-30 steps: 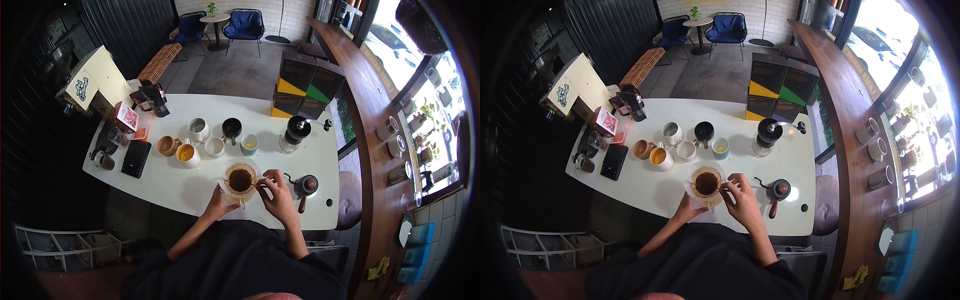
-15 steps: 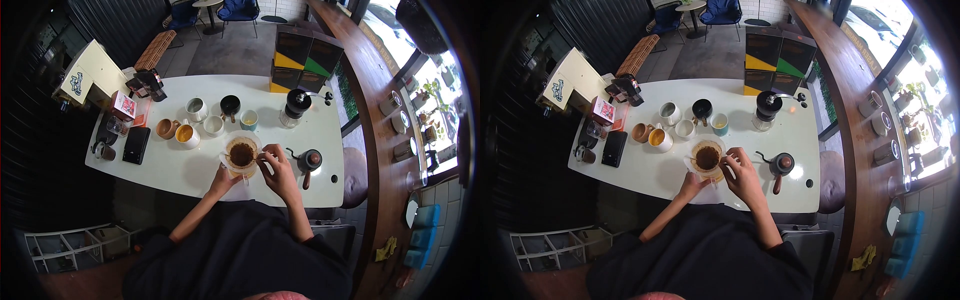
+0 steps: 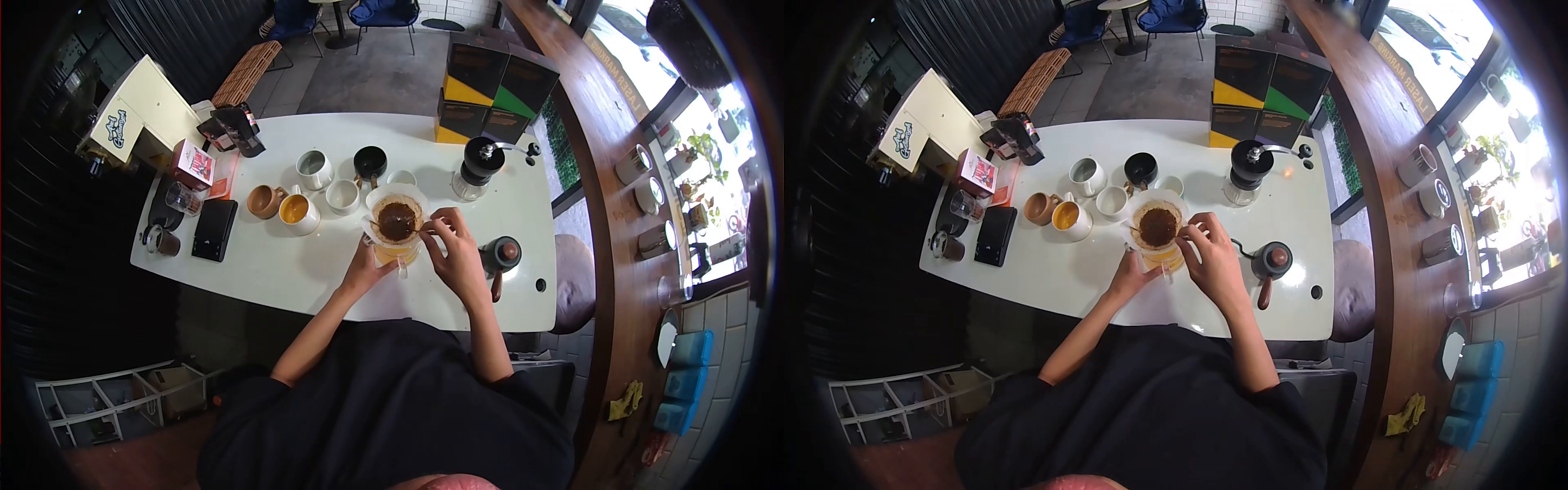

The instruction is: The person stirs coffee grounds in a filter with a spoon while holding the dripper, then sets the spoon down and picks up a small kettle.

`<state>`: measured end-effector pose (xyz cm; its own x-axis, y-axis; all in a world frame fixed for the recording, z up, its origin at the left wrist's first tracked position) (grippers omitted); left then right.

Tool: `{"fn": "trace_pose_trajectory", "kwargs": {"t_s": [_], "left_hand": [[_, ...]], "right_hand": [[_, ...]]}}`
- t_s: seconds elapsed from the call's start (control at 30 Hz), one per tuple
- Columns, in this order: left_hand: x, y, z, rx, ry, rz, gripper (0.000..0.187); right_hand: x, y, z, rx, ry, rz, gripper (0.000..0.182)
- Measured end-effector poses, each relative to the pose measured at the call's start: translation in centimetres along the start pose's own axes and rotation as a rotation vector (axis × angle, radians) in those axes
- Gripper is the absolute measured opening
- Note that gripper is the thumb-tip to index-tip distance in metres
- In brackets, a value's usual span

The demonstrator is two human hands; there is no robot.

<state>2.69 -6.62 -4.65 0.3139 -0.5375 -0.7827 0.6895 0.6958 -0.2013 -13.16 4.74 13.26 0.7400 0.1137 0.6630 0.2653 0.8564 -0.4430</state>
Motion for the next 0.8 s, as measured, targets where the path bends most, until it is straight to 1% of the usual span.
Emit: {"fn": "trace_pose_trajectory", "kwargs": {"t_s": [0.03, 0.1, 0.13, 0.17, 0.23, 0.27, 0.3, 0.37, 0.4, 0.43, 0.5, 0.53, 0.57, 0.6, 0.63, 0.67, 0.8], "left_hand": [[-0.6, 0.0, 0.3, -0.005, 0.007, -0.004, 0.097], [-2.7, 0.9, 2.0, -0.143, -0.199, -0.103, 0.110], [-2.4, 1.3, 2.5, -0.164, -0.125, -0.106, 0.119], [-2.4, 1.6, 3.1, -0.164, -0.121, -0.103, 0.119], [-2.1, 2.7, 4.6, -0.137, -0.049, 0.033, 0.119], [-2.3, 3.1, 5.5, -0.166, -0.013, 0.034, 0.107], [-2.4, 3.3, 6.2, -0.164, -0.011, 0.044, 0.107], [-2.3, 3.0, 7.5, -0.167, 0.260, 0.161, 0.086], [-3.2, 2.8, 8.2, -0.202, 0.255, 0.110, 0.062], [-3.5, 2.5, 8.4, -0.202, 0.257, 0.119, 0.062], [-3.7, 1.9, 8.5, -0.188, 0.465, 0.146, 0.049], [-4.4, 1.5, 8.5, -0.178, 0.467, 0.129, 0.041], [-4.8, 1.2, 8.3, -0.175, 0.468, 0.138, 0.041], [-5.2, 0.9, 7.9, -0.171, 0.550, 0.152, 0.040], [-5.5, 0.7, 7.4, -0.166, 0.634, 0.168, 0.040], [-5.7, 0.4, 7.1, -0.175, 0.629, 0.168, 0.034], [-4.8, 0.0, 6.0, -0.142, 0.760, 0.203, 0.034]], "right_hand": [[0.1, 0.0, -0.1, -0.006, -0.007, -0.002, 0.010], [0.1, -0.1, -0.1, -0.005, -0.010, -0.002, 0.010], [0.1, -0.2, -0.1, -0.012, 0.018, 0.008, 0.011], [0.1, -0.2, -0.1, -0.021, 0.045, 0.015, 0.011], [0.2, -0.3, 0.0, -0.019, 0.081, 0.007, 0.011], [0.2, -0.4, 0.0, -0.021, 0.116, 0.003, 0.011], [0.3, -0.4, -0.1, -0.012, 0.114, -0.002, 0.011], [0.2, -0.5, -0.3, 0.006, 0.059, -0.025, 0.012], [0.3, -0.6, -0.4, 0.014, 0.057, -0.027, 0.012], [0.3, -0.6, -0.4, 0.005, 0.035, -0.029, 0.011], [0.6, -0.8, -0.4, 0.004, 0.010, -0.035, 0.011], [0.8, -0.9, -0.1, -0.017, -0.001, -0.027, 0.011], [1.0, -1.0, 0.2, -0.038, -0.012, -0.019, 0.011], [1.3, -1.1, 0.4, -0.077, -0.002, 0.019, 0.012], [1.4, -1.2, 0.7, -0.069, -0.002, 0.009, 0.012], [1.7, -1.4, 1.1, -0.086, 0.016, 0.029, 0.012], [1.8, -1.5, 1.7, -0.121, 0.061, 0.057, 0.012]]}}
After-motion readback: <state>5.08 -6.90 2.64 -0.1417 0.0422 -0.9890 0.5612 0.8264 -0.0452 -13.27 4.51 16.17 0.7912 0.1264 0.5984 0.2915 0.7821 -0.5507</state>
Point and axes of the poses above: each hand's wrist, its own y-axis away from the middle knuckle, its own z-axis out of the back of the hand, x = y × z, the point moved 5 cm from there along -y, towards the middle knuckle, and after that the axes turned 2 degrees about z, right-handed, at the moved point
